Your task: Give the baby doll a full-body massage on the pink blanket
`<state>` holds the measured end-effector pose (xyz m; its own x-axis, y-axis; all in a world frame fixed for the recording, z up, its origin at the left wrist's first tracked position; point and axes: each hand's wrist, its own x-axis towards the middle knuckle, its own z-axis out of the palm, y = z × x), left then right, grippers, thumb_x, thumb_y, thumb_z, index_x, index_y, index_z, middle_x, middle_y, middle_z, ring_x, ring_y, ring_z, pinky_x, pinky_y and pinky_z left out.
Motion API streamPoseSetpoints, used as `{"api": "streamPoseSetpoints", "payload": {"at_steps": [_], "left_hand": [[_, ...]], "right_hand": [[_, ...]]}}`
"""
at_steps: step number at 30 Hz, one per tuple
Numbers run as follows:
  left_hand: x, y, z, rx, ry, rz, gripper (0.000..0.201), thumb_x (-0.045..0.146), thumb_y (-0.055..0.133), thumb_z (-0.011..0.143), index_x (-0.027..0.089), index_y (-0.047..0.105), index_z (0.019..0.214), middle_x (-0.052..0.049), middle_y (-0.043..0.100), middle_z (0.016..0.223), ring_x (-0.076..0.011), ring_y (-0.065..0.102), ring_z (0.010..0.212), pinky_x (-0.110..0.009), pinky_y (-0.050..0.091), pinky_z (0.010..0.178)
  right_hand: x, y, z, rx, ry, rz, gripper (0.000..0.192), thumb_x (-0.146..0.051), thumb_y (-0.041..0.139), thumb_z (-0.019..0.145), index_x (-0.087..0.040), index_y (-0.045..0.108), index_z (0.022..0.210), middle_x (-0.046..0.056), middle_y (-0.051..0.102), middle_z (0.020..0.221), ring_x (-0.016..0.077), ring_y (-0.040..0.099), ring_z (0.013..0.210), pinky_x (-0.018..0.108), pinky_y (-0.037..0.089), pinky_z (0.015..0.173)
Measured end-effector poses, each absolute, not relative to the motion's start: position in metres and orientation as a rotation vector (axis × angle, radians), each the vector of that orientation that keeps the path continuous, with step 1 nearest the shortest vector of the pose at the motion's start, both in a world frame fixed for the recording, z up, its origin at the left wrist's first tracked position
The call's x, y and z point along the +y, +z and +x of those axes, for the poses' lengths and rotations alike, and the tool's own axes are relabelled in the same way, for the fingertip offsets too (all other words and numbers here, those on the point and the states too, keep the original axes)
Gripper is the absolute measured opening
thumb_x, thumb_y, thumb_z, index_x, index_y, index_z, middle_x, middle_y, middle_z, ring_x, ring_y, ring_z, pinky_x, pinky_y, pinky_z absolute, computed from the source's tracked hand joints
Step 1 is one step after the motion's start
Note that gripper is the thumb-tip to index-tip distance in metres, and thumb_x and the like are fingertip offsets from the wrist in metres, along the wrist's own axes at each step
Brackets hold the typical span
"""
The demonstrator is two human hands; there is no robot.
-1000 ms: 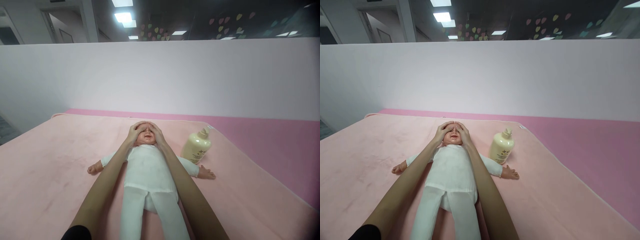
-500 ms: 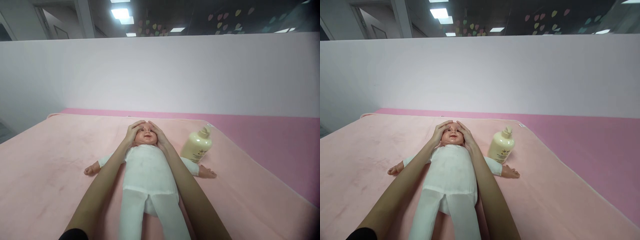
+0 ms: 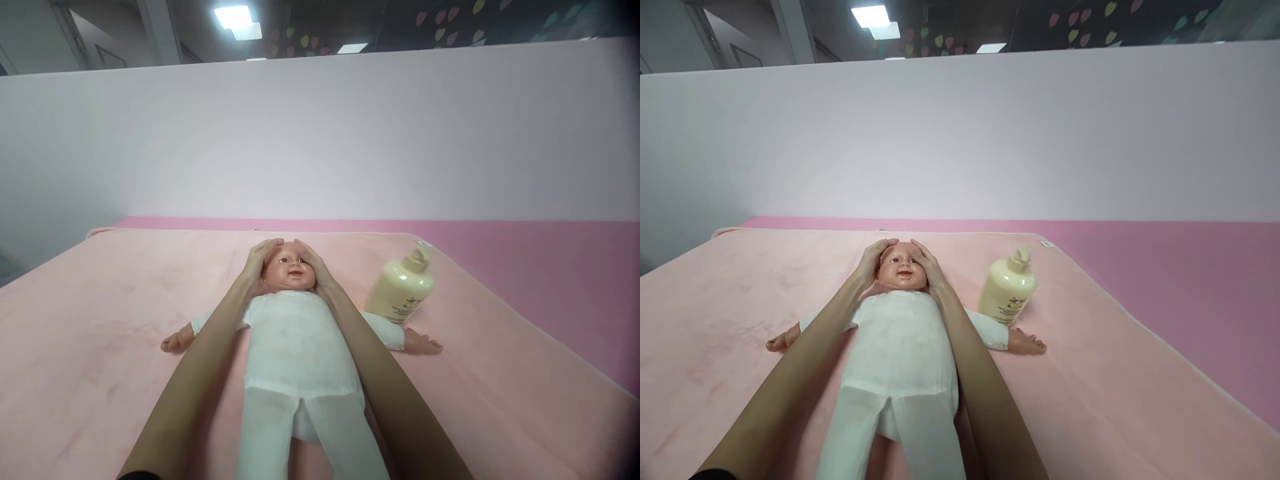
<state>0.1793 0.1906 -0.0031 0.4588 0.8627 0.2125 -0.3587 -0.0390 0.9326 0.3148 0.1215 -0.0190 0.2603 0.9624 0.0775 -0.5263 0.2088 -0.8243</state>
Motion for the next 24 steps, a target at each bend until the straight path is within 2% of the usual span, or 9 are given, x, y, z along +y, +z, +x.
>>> {"api": "streamPoseSetpoints", "payload": {"at_steps": [6,13,17,20,24], "left_hand": [[0.1931,0.0007,0.1826,0.507,1.137,1.599,0.035,0.031,0.077,0.058,0.018,0.06,0.087,-0.004,0.061,0.1,-0.0217,0.055,0.102,-0.032,0.042,0.092],[0.1932,-0.004,0.1745,0.433,1.038,1.412,0.018,0.026,0.055,0.065,0.02,0.056,0.082,-0.003,0.061,0.109,-0.0234,0.054,0.105,-0.034,0.043,0.091],[0.1903,-0.0026,0.1763,0.398,1.043,1.4,0.019,0.034,0.06,0.069,0.02,0.051,0.08,-0.004,0.059,0.11,-0.0214,0.055,0.103,-0.033,0.042,0.092],[0.1886,-0.0008,0.1794,0.428,1.088,1.499,0.029,0.031,0.069,0.063,0.02,0.047,0.08,-0.003,0.058,0.104,-0.0189,0.054,0.101,-0.03,0.041,0.091],[0.1889,-0.0011,0.1781,0.41,1.075,1.436,0.018,0.027,0.059,0.067,0.021,0.049,0.081,-0.002,0.058,0.104,-0.019,0.054,0.1,-0.03,0.043,0.089]], "right_hand": [[0.1208,-0.0175,0.3145,-0.723,1.169,-0.796,0.061,-0.034,0.075,0.065,-0.026,0.056,0.123,0.002,0.065,0.114,0.02,0.063,0.103,0.035,0.05,0.095],[0.1166,-0.0139,0.3193,-0.609,1.204,-0.741,0.042,-0.029,0.066,0.067,-0.022,0.065,0.109,0.003,0.068,0.106,0.0228,0.062,0.106,0.04,0.047,0.099],[0.1191,-0.0176,0.3174,-0.674,1.177,-0.739,0.048,-0.035,0.071,0.068,-0.024,0.062,0.114,0.003,0.067,0.108,0.022,0.062,0.104,0.04,0.047,0.097],[0.1193,-0.017,0.3154,-0.726,1.153,-0.773,0.055,-0.035,0.075,0.066,-0.025,0.06,0.117,0.003,0.067,0.108,0.0209,0.063,0.1,0.038,0.048,0.096],[0.1174,-0.0134,0.3167,-0.64,1.198,-0.744,0.044,-0.031,0.069,0.066,-0.023,0.064,0.11,0.003,0.068,0.105,0.0228,0.063,0.1,0.041,0.048,0.096]]}}
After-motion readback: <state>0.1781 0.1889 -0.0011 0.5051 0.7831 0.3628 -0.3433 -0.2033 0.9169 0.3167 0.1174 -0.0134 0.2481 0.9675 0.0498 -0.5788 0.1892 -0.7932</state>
